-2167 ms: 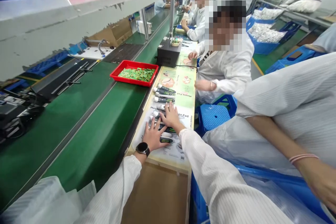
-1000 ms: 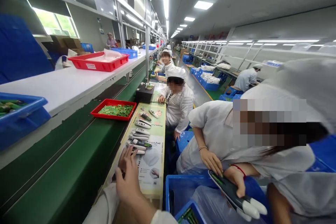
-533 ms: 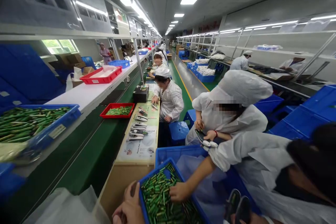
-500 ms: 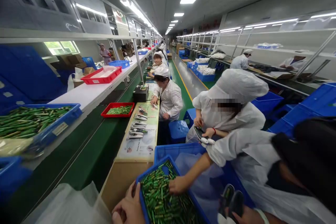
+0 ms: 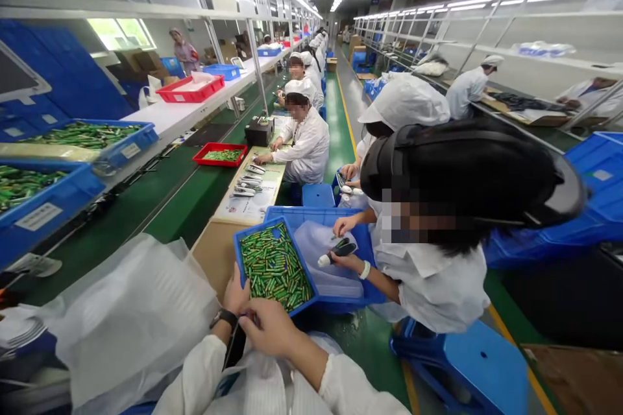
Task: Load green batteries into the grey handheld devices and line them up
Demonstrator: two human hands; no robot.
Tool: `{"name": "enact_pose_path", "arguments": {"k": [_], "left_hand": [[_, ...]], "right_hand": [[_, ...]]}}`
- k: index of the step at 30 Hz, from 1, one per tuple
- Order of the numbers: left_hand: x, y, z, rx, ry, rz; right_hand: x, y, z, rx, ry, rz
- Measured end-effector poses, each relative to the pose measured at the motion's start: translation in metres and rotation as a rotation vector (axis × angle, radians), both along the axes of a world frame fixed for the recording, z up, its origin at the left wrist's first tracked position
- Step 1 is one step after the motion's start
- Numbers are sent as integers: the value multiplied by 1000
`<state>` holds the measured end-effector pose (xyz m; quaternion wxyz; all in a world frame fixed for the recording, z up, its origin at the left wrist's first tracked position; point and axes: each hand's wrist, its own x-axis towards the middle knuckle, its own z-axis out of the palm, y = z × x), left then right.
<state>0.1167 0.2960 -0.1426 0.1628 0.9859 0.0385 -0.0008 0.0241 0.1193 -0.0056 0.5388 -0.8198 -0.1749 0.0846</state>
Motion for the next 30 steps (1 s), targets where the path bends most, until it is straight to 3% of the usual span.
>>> {"name": "enact_pose_path", "arguments": {"k": [2,4,7,9,17,23,30], "left_hand": [[3,-4,3,60,-96,-18],[4,-11,5,112,-174,-157],[6,-23,3,162,-86,-361],[6,-29,-1,206,-26,-389],[19,-26,2,180,11,-470],[35,-15,6,111,16,-519],[24,-4,0,-92,-75,-501]], "right_hand": [[-11,-27,-11,-62,51,-72],[-20,-49,-25,-116,100,-169],[-29,-69,-49,-175,171,-282],[-33,-74,-63,-209,206,-286],[-42,-69,-91,-238,300,-200],[-26,-49,-96,-183,365,-220],[-3,-27,-97,6,386,-224]]}}
